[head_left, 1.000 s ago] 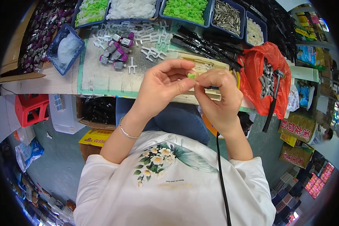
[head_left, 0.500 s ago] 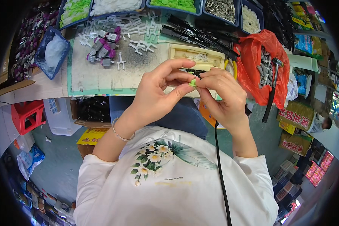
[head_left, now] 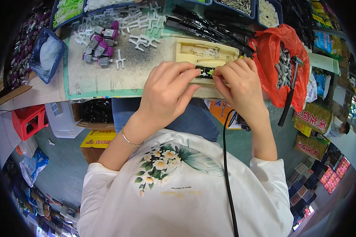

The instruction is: Assembling small plastic toy components and electronic parts at a factory workstation using hands and specialized tools.

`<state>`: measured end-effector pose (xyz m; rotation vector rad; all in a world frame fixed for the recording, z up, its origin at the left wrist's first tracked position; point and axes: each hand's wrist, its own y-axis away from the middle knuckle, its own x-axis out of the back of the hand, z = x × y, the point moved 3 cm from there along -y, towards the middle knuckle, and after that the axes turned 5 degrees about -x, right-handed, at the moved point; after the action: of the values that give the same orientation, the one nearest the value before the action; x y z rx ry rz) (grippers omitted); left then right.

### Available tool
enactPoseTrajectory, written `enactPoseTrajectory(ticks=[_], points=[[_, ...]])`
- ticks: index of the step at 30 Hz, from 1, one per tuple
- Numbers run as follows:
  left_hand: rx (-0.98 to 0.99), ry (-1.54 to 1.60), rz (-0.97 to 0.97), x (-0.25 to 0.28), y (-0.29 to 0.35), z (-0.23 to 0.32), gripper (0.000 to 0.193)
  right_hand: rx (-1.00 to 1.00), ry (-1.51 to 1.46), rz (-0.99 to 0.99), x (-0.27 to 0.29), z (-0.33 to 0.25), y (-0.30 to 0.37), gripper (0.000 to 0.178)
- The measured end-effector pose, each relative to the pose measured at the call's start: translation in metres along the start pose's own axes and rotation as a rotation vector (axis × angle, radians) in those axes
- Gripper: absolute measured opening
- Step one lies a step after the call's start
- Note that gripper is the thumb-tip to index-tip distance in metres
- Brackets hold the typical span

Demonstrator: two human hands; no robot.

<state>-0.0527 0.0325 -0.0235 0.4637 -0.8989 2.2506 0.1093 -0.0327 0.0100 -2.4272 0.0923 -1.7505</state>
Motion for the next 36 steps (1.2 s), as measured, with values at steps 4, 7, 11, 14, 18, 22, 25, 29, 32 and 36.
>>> enactPoseTrajectory(ticks=[4,7,11,14,18,22,25,29,32,36], points=[[-0.063,-0.169,-0.047,-0.009,0.007,0.003,0.030,0.065,0.070,-0.122,-0.005,0.003,-0.006,0.014],[-0.093,-0.233,-0.065,-0.017,0.013,0.002,0.028,0.113,0.096,-0.186,-0.008,0.001,-0.011,0.012],[-0.136,-0.321,-0.058,-0.022,0.015,0.001,0.029,0.159,0.116,-0.212,-0.009,0.002,-0.016,0.010],[-0.161,-0.367,-0.043,-0.025,0.016,0.000,0.029,0.164,0.107,-0.245,-0.008,0.001,-0.019,0.016],[-0.194,-0.423,-0.031,-0.027,0.019,-0.002,0.029,0.194,0.118,-0.269,-0.006,-0.001,-0.022,0.016],[-0.210,-0.425,-0.009,-0.029,0.021,-0.002,0.029,0.194,0.159,-0.291,-0.006,-0.004,-0.024,0.015],[-0.210,-0.424,0.002,-0.030,0.021,-0.003,0.029,0.166,0.112,-0.301,-0.004,-0.001,-0.022,0.012],[-0.190,-0.425,0.013,-0.029,0.026,0.003,0.030,0.128,-0.052,-0.130,0.000,0.013,-0.007,0.016],[-0.212,-0.464,0.017,-0.034,0.029,0.011,0.032,-0.036,-0.115,-0.089,-0.001,0.014,0.006,0.025],[-0.209,-0.532,-0.040,-0.041,0.025,0.015,0.036,-0.106,-0.151,-0.075,-0.007,0.014,0.008,0.029]])
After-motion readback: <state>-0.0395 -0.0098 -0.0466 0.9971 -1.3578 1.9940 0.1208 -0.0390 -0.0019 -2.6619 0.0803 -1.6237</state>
